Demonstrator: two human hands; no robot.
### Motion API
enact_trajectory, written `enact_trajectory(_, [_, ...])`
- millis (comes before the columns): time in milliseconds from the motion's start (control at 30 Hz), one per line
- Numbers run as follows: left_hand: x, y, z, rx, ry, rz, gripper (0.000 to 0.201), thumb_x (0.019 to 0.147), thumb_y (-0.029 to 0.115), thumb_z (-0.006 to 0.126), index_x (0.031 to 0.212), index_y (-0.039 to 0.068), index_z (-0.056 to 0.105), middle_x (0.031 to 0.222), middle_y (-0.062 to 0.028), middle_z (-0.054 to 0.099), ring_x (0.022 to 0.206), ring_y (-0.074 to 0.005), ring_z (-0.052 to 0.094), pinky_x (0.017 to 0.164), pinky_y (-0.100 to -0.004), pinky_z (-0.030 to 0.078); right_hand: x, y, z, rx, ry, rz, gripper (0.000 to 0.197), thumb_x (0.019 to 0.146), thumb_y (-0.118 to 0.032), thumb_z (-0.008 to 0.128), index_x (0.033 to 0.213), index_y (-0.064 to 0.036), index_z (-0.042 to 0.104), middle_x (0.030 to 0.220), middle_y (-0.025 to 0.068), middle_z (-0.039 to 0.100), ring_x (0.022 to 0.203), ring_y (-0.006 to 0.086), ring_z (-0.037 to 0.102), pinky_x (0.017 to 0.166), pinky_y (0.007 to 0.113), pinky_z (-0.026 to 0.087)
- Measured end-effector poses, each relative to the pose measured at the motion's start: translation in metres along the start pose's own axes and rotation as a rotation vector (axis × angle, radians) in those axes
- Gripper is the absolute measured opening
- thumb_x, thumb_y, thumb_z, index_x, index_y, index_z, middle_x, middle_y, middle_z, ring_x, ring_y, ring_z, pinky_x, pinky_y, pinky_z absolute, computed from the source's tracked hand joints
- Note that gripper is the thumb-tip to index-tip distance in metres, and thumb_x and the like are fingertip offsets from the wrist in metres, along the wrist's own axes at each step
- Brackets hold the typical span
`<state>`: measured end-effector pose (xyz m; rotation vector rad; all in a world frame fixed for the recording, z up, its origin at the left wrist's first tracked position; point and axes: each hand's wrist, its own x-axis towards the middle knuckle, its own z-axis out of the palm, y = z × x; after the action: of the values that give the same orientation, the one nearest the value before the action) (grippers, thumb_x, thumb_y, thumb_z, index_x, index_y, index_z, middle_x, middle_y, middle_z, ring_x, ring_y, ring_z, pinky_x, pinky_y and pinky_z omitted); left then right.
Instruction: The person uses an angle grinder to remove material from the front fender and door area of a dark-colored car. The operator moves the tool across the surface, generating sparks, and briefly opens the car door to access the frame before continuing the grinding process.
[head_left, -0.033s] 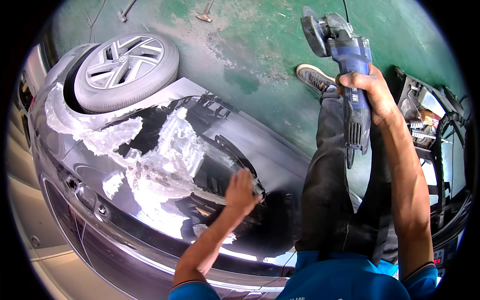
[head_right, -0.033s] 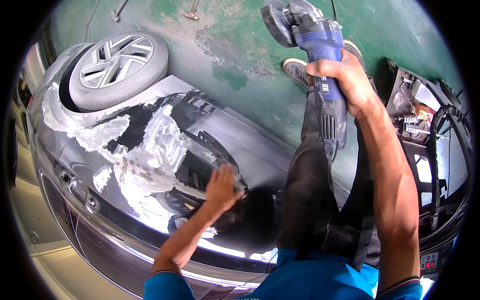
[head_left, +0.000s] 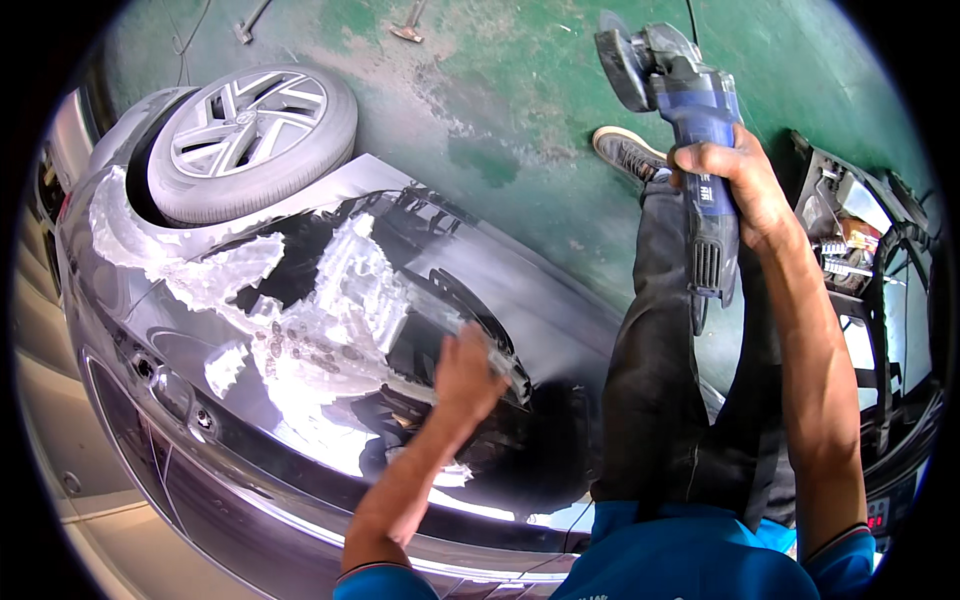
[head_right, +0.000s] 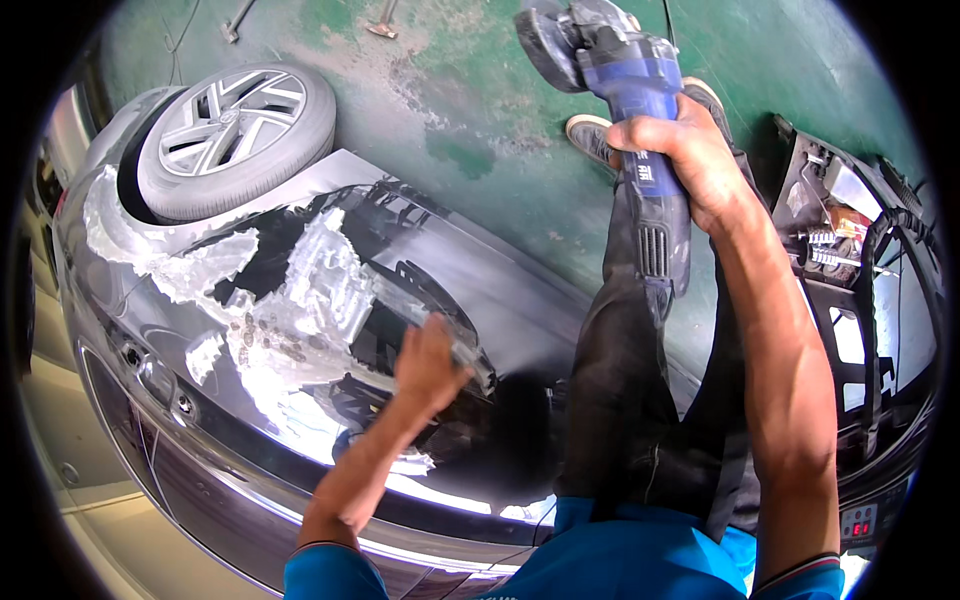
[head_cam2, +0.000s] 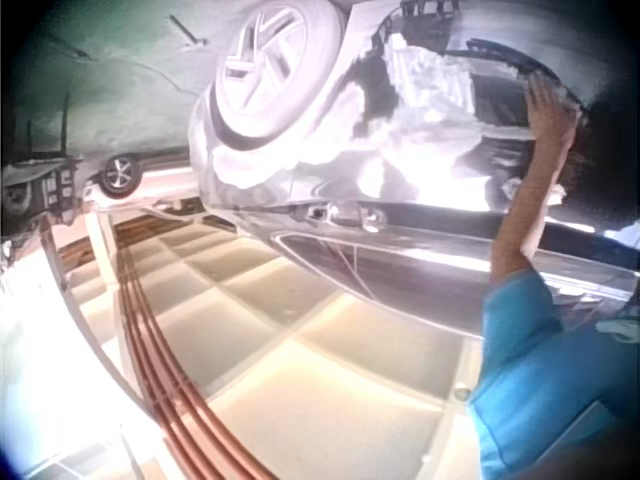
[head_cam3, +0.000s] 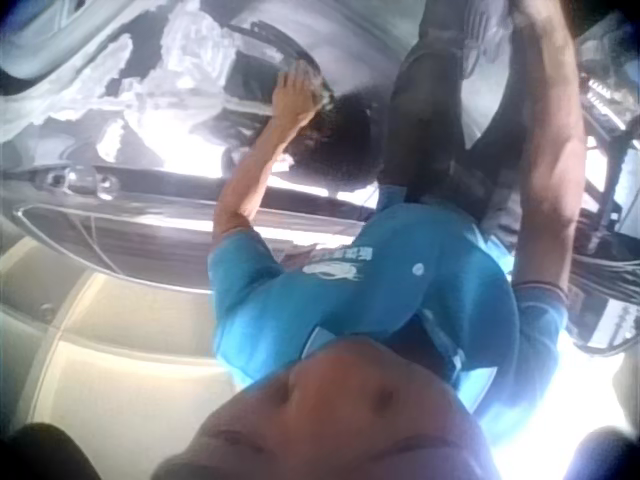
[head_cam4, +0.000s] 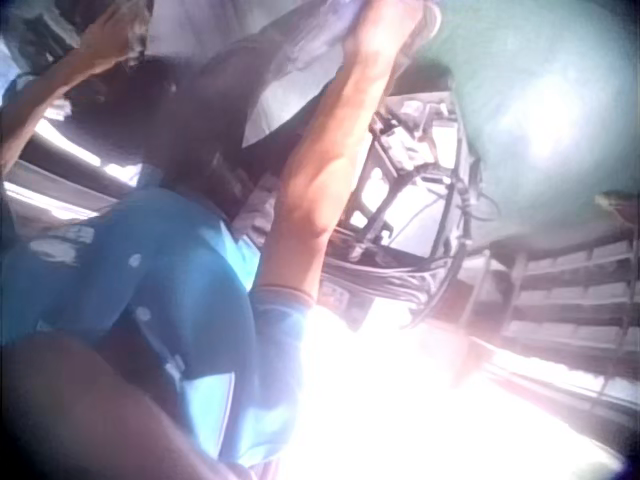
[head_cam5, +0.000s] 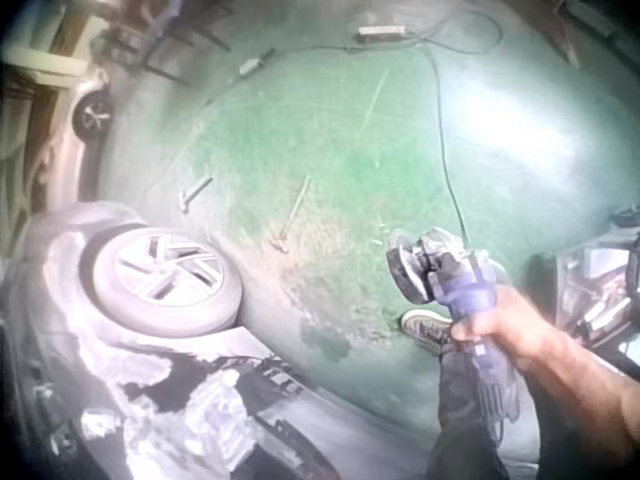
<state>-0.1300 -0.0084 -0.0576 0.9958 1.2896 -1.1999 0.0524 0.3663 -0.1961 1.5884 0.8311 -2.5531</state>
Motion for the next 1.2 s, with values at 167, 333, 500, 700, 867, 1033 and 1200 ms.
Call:
enact_trajectory(167, [0.036, -0.058, -0.004, 0.088, 0.201, -0.197, 0.092, 0.097, 0.064, 0.047, 0.157, -0.003, 0.026, 0.167, -0.0180, 0.020, 0.156, -0.0301, 0.012, 0.126, -0.0466, 0.011, 0.004, 0.008, 0.013, 0.002, -0.042, 0.032, 0.048, 0.072, -0.022, 0.078, 0.109, 0.0021, 0.059, 0.089, 0.0091, 0.064, 0.074, 0.0180, 0.064, 0.072, 0.032, 0.053])
enact_trajectory(333, [-0.006, 0.028, 0.011, 0.004, 0.061, -0.028, 0.089, 0.096, 0.062, 0.049, 0.156, -0.002, 0.031, 0.166, -0.0175, 0.024, 0.155, -0.0304, 0.015, 0.125, -0.0477, 0.012, -0.002, 0.018, 0.017, -0.024, -0.076, 0.077, 0.044, 0.071, -0.020, 0.078, 0.106, 0.0014, 0.061, 0.084, 0.0075, 0.065, 0.074, 0.0170, 0.064, 0.070, 0.031, 0.052])
enact_trajectory(500, [-0.039, 0.028, 0.037, -0.081, 0.117, 0.115, 0.088, 0.095, 0.057, 0.057, 0.154, -0.002, 0.032, 0.164, -0.0187, 0.025, 0.154, -0.0316, 0.020, 0.125, -0.0496, 0.015, -0.006, 0.014, 0.019, -0.061, -0.082, 0.095, 0.039, 0.071, -0.017, 0.076, 0.102, 0.0017, 0.061, 0.082, 0.0071, 0.065, 0.072, 0.0163, 0.063, 0.069, 0.031, 0.051])
enact_trajectory(700, [-0.056, -0.097, -0.024, 0.024, 0.358, -0.241, 0.085, 0.096, 0.056, 0.055, 0.155, -0.002, 0.032, 0.164, -0.0185, 0.026, 0.154, -0.0318, 0.018, 0.125, -0.0498, 0.013, -0.003, 0.013, 0.025, -0.074, -0.022, 0.093, 0.050, 0.069, -0.021, 0.079, 0.107, 0.0033, 0.057, 0.084, 0.0080, 0.062, 0.071, 0.0166, 0.061, 0.068, 0.032, 0.051])
enact_trajectory(867, [-0.057, -0.075, -0.013, -0.044, 0.371, -0.270, 0.084, 0.097, 0.054, 0.055, 0.152, -0.005, 0.035, 0.163, -0.0207, 0.028, 0.154, -0.0333, 0.019, 0.124, -0.0510, 0.014, 0.006, 0.016, 0.043, -0.116, -0.074, 0.117, 0.049, 0.069, -0.020, 0.079, 0.106, 0.0044, 0.058, 0.083, 0.0071, 0.062, 0.072, 0.0168, 0.062, 0.070, 0.032, 0.052])
enact_trajectory(1033, [-0.107, 0.010, 0.012, -0.311, 0.274, -0.140, 0.083, 0.094, 0.053, 0.060, 0.149, -0.005, 0.041, 0.158, -0.0222, 0.035, 0.151, -0.0390, 0.026, 0.121, -0.0560, 0.020, -0.004, 0.029, 0.069, -0.307, -0.138, 0.134, 0.036, 0.065, -0.017, 0.078, 0.094, -0.0007, 0.062, 0.080, 0.0026, 0.061, 0.070, 0.0125, 0.057, 0.066, 0.030, 0.048])
enact_trajectory(1200, [-0.093, 0.068, -0.023, -1.622, 0.334, -0.037, 0.068, 0.101, 0.038, 0.060, 0.150, -0.004, 0.039, 0.153, -0.0223, 0.042, 0.143, -0.0344, 0.040, 0.117, -0.0519, 0.031, -0.023, 0.059, 0.115, -0.455, -0.350, 0.204, 0.041, 0.063, -0.013, 0.082, 0.098, -0.0005, 0.064, 0.078, 0.0009, 0.060, 0.071, 0.0121, 0.056, 0.068, 0.032, 0.050])
